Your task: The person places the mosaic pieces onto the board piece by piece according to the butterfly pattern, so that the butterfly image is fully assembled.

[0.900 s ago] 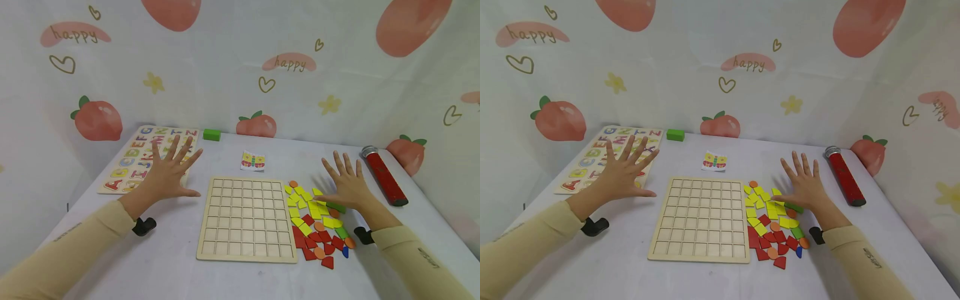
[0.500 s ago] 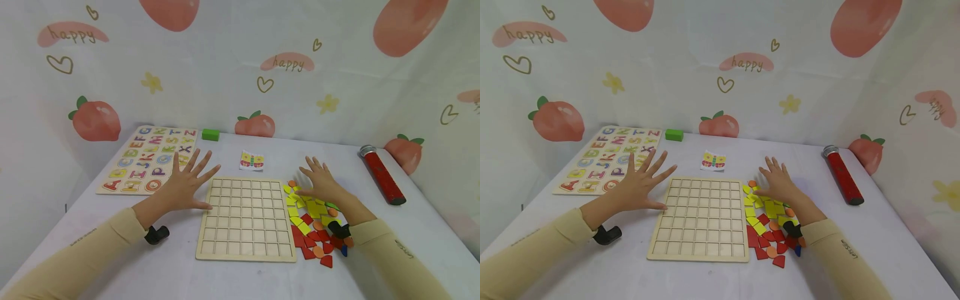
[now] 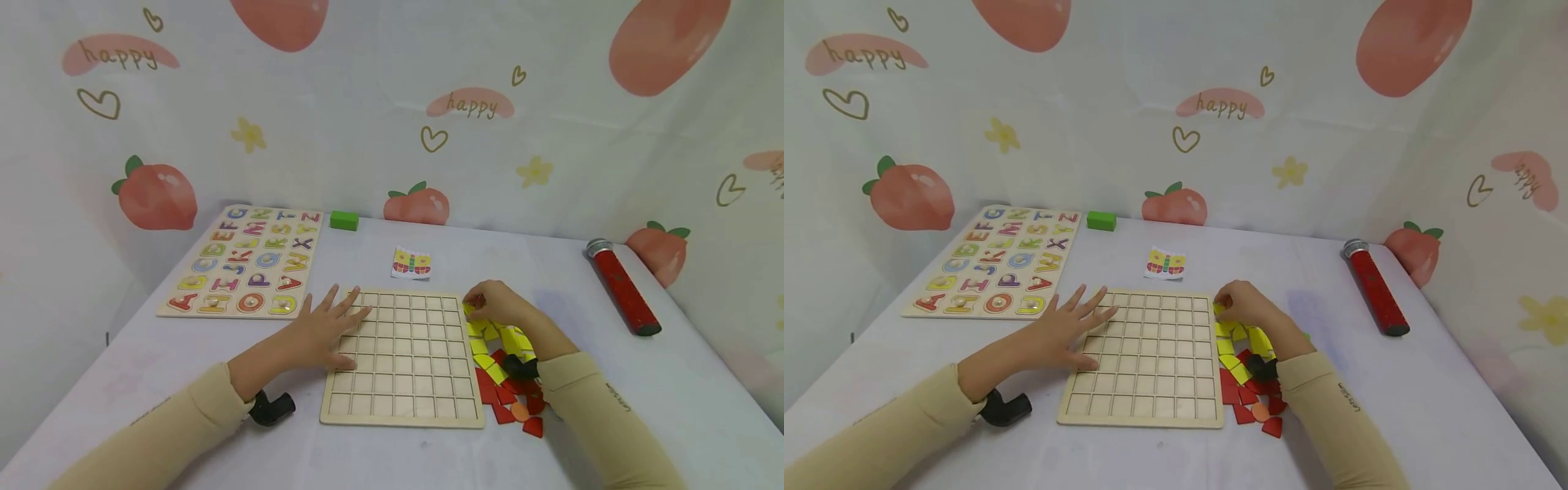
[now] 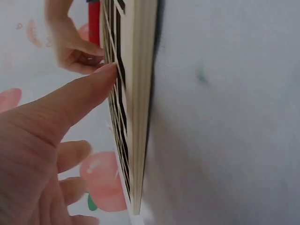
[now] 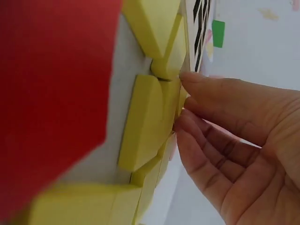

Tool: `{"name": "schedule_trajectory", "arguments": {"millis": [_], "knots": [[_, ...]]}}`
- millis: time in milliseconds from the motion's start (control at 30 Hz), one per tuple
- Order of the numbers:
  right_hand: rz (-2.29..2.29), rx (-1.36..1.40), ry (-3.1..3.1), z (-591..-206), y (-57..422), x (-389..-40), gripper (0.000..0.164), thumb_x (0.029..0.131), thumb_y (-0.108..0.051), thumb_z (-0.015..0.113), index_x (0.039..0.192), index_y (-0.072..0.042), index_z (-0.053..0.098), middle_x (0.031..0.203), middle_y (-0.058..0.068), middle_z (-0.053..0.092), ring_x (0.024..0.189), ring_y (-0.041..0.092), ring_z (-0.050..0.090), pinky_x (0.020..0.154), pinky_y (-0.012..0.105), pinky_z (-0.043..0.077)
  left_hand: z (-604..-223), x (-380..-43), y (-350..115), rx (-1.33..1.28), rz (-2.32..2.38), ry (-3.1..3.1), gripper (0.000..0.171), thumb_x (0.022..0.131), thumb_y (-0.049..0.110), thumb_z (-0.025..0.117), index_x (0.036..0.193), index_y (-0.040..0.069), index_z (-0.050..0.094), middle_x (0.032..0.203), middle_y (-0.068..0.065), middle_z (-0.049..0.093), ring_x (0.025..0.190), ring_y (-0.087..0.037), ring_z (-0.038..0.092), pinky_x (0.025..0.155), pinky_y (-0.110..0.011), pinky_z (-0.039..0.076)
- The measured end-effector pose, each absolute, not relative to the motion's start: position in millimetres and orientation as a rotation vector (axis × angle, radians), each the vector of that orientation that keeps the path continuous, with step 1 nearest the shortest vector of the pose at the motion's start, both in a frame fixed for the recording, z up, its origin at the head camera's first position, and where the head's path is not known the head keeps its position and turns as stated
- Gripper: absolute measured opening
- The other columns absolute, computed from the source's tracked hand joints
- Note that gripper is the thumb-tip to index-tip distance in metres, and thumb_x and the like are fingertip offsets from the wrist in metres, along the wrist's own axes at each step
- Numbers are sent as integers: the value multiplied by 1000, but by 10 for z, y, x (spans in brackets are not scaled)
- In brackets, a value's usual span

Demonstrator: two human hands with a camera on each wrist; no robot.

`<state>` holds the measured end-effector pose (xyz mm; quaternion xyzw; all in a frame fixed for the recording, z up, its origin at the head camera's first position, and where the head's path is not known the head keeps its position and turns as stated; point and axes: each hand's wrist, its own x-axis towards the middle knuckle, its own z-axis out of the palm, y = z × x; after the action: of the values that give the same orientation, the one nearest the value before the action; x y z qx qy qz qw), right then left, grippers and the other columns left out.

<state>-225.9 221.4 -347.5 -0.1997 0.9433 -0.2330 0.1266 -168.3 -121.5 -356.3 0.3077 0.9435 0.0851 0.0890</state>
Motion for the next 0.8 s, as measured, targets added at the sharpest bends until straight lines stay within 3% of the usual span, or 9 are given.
{"name": "schedule_trajectory", "arguments": {"millis": [167,367,633,800], "knots": [[-757,-522,2716,-3516,2215,-2312,21,82,-5,68,100,6,66,90,15,65,79,20,59,72,31,54,-3583,-1656,-1240,816,394,2674,83,79,50,68,145,14,34,156,-15,13,141,-46,12,108,-65,19],[-777,-465,2690,-3527,2188,-2367,16,83,-4,67,96,5,63,88,16,63,77,20,58,70,31,53,-3628,-1660,-1299,812,531,2571,82,79,47,69,145,14,34,155,-16,16,143,-39,12,113,-60,14],[-765,-367,2697,-3479,2109,-2352,15,83,-1,65,95,7,62,90,19,62,74,21,58,68,31,53,-3613,-1631,-1365,693,567,2519,83,79,47,68,147,22,29,157,-17,0,142,-42,10,113,-56,18],[-743,-355,2690,-3480,2106,-2353,15,83,-2,66,96,7,63,88,17,62,73,20,57,68,31,53,-3625,-1627,-1390,699,584,2503,83,80,48,67,148,22,27,157,-16,0,144,-37,6,114,-55,15]]}}
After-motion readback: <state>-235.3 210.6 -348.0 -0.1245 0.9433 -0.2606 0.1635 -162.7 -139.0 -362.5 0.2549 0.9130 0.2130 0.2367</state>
